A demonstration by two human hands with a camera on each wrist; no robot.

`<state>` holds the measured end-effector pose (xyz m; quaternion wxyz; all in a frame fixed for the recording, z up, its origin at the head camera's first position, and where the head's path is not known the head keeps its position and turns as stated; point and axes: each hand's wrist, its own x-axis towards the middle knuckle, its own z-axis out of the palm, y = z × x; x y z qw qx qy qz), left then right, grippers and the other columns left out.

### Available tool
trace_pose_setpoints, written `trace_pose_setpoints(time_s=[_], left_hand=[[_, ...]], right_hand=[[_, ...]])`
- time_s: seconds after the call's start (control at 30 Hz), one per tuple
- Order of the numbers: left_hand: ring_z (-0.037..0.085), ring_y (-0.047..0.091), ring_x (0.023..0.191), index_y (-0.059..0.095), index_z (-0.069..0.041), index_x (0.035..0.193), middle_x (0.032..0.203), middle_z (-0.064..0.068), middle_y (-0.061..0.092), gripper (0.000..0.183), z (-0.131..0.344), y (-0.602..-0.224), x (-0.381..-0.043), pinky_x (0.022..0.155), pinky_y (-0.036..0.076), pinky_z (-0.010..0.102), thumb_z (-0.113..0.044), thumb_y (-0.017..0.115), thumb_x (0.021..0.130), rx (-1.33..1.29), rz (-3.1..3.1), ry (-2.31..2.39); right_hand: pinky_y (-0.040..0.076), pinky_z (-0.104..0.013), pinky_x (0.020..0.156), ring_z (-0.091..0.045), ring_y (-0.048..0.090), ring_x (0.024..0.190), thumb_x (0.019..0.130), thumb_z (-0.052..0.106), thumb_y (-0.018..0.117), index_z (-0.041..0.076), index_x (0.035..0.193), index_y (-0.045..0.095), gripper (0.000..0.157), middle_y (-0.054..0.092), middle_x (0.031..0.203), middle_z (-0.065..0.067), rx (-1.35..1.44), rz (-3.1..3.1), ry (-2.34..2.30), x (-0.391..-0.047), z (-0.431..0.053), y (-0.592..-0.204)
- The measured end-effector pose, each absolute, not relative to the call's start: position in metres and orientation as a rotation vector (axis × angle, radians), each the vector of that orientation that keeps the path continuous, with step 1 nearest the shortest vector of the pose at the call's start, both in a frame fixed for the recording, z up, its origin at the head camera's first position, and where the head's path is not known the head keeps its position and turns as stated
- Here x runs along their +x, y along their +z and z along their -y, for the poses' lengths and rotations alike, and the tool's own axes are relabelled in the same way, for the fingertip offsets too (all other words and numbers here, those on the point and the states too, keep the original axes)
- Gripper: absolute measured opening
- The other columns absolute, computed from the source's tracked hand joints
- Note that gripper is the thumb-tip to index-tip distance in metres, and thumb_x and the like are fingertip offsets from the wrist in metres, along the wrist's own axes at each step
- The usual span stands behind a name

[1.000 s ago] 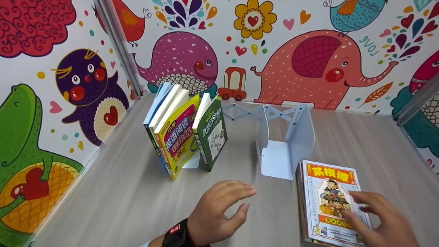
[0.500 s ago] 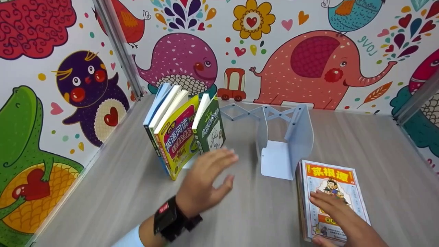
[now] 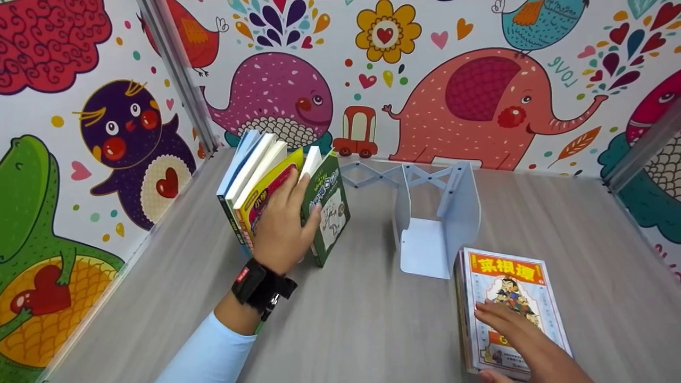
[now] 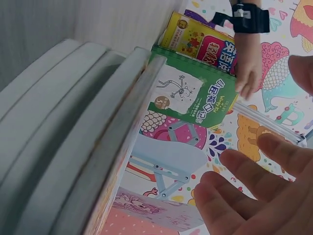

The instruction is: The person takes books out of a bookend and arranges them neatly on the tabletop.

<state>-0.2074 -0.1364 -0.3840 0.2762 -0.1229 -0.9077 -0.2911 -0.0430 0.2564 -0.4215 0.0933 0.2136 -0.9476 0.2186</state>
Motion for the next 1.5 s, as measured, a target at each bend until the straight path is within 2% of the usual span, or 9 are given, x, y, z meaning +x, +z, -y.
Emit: trace_pose_setpoints(time_s=[0.17, 0.27, 0.37, 0.63, 0.83, 1.03, 1.2, 1.3, 1.5], left_hand=[[0.032, 0.072, 0.093, 0.045, -0.014, 0.152, 0.149, 0.012, 0.052, 0.054, 0.131, -0.394, -0.201, 0.079, 0.061, 0.043, -0.026, 0.060, 0.101, -0.289, 2.402, -0.791], [0.032, 0.073, 0.094, 0.050, -0.011, 0.148, 0.139, 0.015, 0.061, 0.053, 0.128, -0.398, -0.197, 0.077, 0.062, 0.043, -0.022, 0.065, 0.098, -0.328, 2.319, -0.775], [0.028, 0.073, 0.077, 0.053, -0.009, 0.145, 0.131, 0.016, 0.066, 0.052, 0.127, -0.401, -0.194, 0.069, 0.062, 0.040, -0.016, 0.067, 0.096, -0.363, 2.249, -0.774], [0.030, 0.075, 0.089, 0.058, -0.006, 0.140, 0.124, 0.017, 0.070, 0.049, 0.129, -0.408, -0.189, 0.074, 0.062, 0.040, -0.008, 0.070, 0.092, -0.447, 2.105, -0.823], [0.024, 0.074, 0.099, 0.062, -0.011, 0.137, 0.128, 0.012, 0.069, 0.049, 0.129, -0.415, -0.181, 0.073, 0.062, 0.033, -0.004, 0.072, 0.090, -0.565, 2.046, -0.942], [0.025, 0.073, 0.101, 0.068, -0.011, 0.130, 0.124, 0.014, 0.070, 0.046, 0.125, -0.419, -0.170, 0.076, 0.061, 0.028, 0.003, 0.074, 0.086, -0.674, 1.993, -1.071], [0.022, 0.074, 0.089, 0.068, -0.008, 0.128, 0.120, 0.018, 0.071, 0.046, 0.116, -0.411, -0.145, 0.070, 0.060, 0.021, 0.008, 0.071, 0.085, -0.889, 1.903, -1.295], [0.025, 0.074, 0.094, 0.067, -0.004, 0.127, 0.117, 0.019, 0.072, 0.046, 0.107, -0.399, -0.125, 0.077, 0.061, 0.026, 0.010, 0.071, 0.084, -1.078, 1.783, -1.330], [0.025, 0.074, 0.099, 0.070, 0.003, 0.113, 0.106, 0.021, 0.074, 0.030, 0.087, -0.373, -0.095, 0.084, 0.060, 0.030, 0.008, 0.071, 0.083, -1.399, 1.573, -1.185]], right_hand=[[0.059, -0.032, 0.085, -0.002, 0.053, 0.115, 0.074, 0.041, 0.087, 0.028, 0.145, 0.052, 0.080, 0.051, 0.146, 0.011, 0.610, 2.818, 0.660, -0.042, -0.257, -0.423], [0.058, -0.028, 0.086, 0.001, 0.051, 0.115, 0.071, 0.036, 0.090, 0.027, 0.143, 0.054, 0.081, 0.053, 0.145, 0.011, 0.609, 2.777, 0.681, -0.041, -0.256, -0.423], [0.057, -0.026, 0.086, 0.002, 0.050, 0.115, 0.069, 0.032, 0.092, 0.026, 0.142, 0.056, 0.082, 0.054, 0.144, 0.011, 0.614, 2.735, 0.694, -0.041, -0.256, -0.423], [0.055, -0.023, 0.088, 0.006, 0.049, 0.117, 0.069, 0.029, 0.092, 0.027, 0.140, 0.058, 0.078, 0.055, 0.142, 0.012, 0.600, 2.740, 0.685, -0.040, -0.258, -0.427], [0.054, -0.019, 0.085, 0.006, 0.048, 0.117, 0.069, 0.024, 0.091, 0.026, 0.134, 0.063, 0.071, 0.056, 0.142, 0.007, 0.669, 2.697, 0.689, -0.038, -0.257, -0.427], [0.040, -0.004, 0.092, 0.004, 0.046, 0.119, 0.068, 0.019, 0.091, 0.031, 0.130, 0.065, 0.069, 0.056, 0.142, 0.005, 0.713, 2.645, 0.700, -0.034, -0.256, -0.428], [0.033, 0.001, 0.096, 0.009, 0.043, 0.126, 0.063, 0.016, 0.093, 0.021, 0.133, 0.064, 0.076, 0.059, 0.139, -0.001, 0.751, 2.595, 0.742, -0.034, -0.256, -0.430], [0.029, 0.002, 0.099, 0.009, 0.044, 0.126, 0.059, 0.015, 0.095, 0.015, 0.136, 0.061, 0.084, 0.061, 0.136, -0.001, 0.726, 2.580, 0.778, -0.036, -0.256, -0.430], [0.048, -0.012, 0.085, 0.002, 0.056, 0.111, 0.064, 0.014, 0.094, 0.019, 0.148, 0.048, 0.096, 0.057, 0.135, 0.009, 0.550, 2.655, 0.937, -0.030, -0.253, -0.425]])
